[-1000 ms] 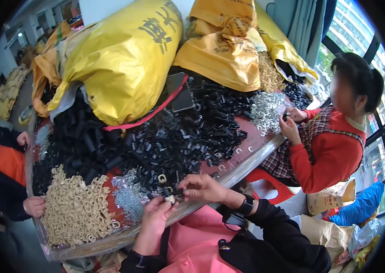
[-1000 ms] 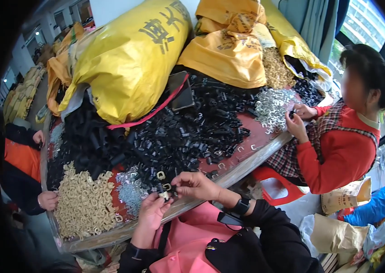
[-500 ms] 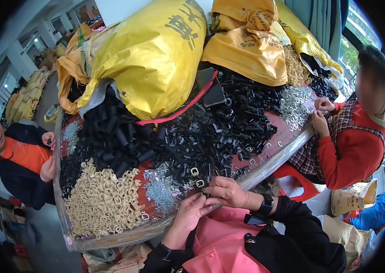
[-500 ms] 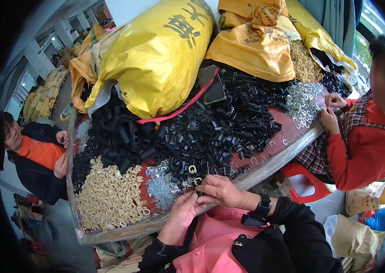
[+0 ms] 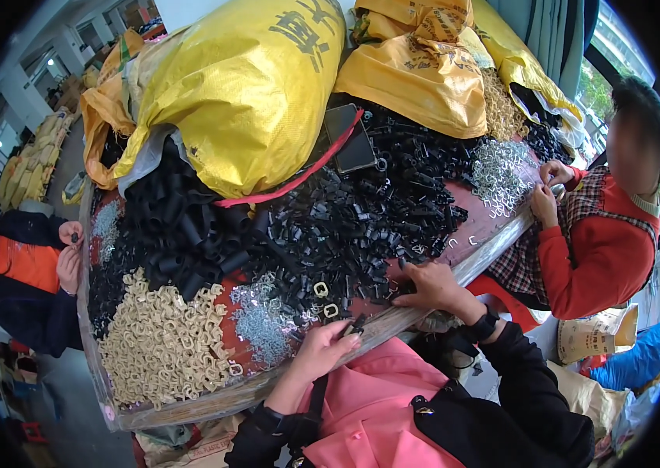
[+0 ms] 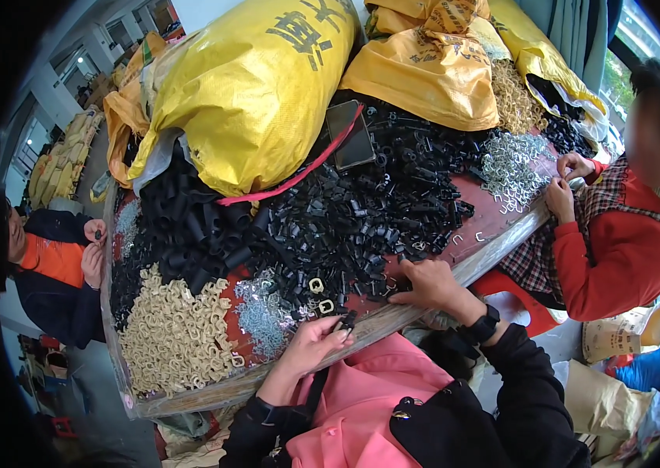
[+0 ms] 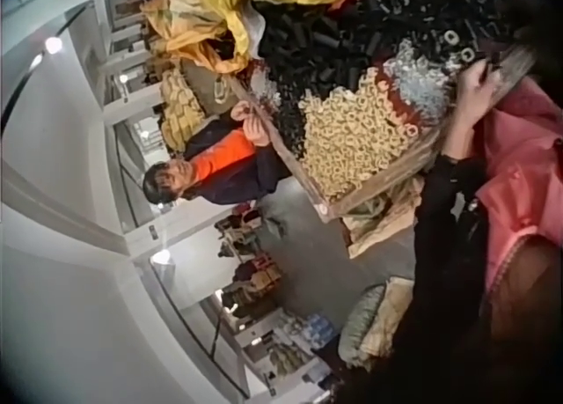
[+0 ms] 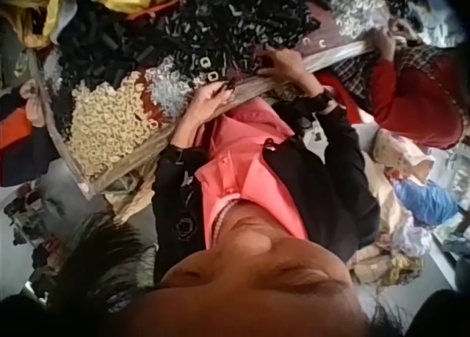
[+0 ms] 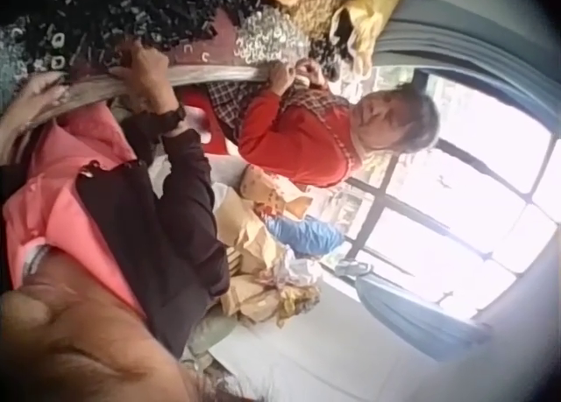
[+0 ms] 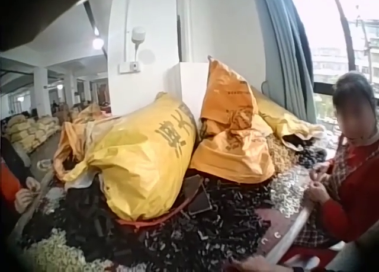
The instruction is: The person assembles components by hand by picking up a black plastic piece and a metal clip, fitting the clip onto the plastic piece, and then placing the assembled unit back onto the table.
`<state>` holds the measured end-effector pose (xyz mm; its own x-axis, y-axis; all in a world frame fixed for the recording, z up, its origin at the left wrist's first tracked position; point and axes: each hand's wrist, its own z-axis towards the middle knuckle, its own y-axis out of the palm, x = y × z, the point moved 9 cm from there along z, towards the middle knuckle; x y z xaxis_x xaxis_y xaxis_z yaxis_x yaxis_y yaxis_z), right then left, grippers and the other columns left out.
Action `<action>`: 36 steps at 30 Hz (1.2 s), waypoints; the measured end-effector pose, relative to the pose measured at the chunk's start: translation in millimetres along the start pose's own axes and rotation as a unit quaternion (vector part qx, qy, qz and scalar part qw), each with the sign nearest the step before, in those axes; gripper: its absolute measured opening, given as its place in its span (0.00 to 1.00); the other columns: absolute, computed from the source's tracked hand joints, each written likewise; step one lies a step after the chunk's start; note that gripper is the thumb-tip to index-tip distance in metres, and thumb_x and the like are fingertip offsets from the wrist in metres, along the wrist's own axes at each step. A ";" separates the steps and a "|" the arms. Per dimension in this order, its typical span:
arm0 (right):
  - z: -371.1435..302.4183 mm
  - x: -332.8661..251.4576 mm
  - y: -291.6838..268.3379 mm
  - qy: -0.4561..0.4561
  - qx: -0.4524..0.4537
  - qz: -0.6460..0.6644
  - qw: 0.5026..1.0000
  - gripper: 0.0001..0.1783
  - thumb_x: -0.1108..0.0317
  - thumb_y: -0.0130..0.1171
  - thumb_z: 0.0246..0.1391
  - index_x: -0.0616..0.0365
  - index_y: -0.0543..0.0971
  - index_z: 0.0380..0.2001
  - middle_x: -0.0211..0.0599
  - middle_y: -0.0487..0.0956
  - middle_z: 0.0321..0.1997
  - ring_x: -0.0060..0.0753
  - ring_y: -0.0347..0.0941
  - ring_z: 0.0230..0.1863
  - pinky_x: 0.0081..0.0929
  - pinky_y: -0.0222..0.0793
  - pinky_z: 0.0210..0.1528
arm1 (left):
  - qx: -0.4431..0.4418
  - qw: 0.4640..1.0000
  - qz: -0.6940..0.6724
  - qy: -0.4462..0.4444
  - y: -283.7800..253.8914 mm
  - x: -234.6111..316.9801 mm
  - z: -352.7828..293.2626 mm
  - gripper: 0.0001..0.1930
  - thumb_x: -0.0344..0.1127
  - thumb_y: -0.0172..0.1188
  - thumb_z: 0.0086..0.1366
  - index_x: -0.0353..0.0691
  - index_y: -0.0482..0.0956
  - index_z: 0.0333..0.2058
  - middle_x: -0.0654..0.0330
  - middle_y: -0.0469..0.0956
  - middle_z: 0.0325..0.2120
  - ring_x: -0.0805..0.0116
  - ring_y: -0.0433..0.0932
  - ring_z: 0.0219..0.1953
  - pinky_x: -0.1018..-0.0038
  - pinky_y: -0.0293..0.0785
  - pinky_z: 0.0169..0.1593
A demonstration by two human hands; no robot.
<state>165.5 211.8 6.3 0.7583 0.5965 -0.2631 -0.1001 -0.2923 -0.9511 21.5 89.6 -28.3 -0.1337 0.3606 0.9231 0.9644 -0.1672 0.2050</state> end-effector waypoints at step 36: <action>-35.3 -95.0 -36.4 -0.336 0.201 0.264 0.881 0.16 0.64 0.58 0.42 0.55 0.74 0.38 0.37 0.68 0.38 0.36 0.66 0.39 0.30 0.60 0.40 | 0.030 0.969 -0.243 -0.038 19.0 8.0 4.8 0.14 0.29 0.50 0.60 0.32 0.66 0.45 0.57 0.73 0.35 0.71 0.75 0.34 0.78 0.74 0.37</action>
<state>119.9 139.4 71.6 -0.0019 0.8043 -0.5942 -0.6469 -0.4541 -0.6126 39.8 93.7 -18.6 -0.5611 0.4495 0.6951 0.8033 0.0930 0.5883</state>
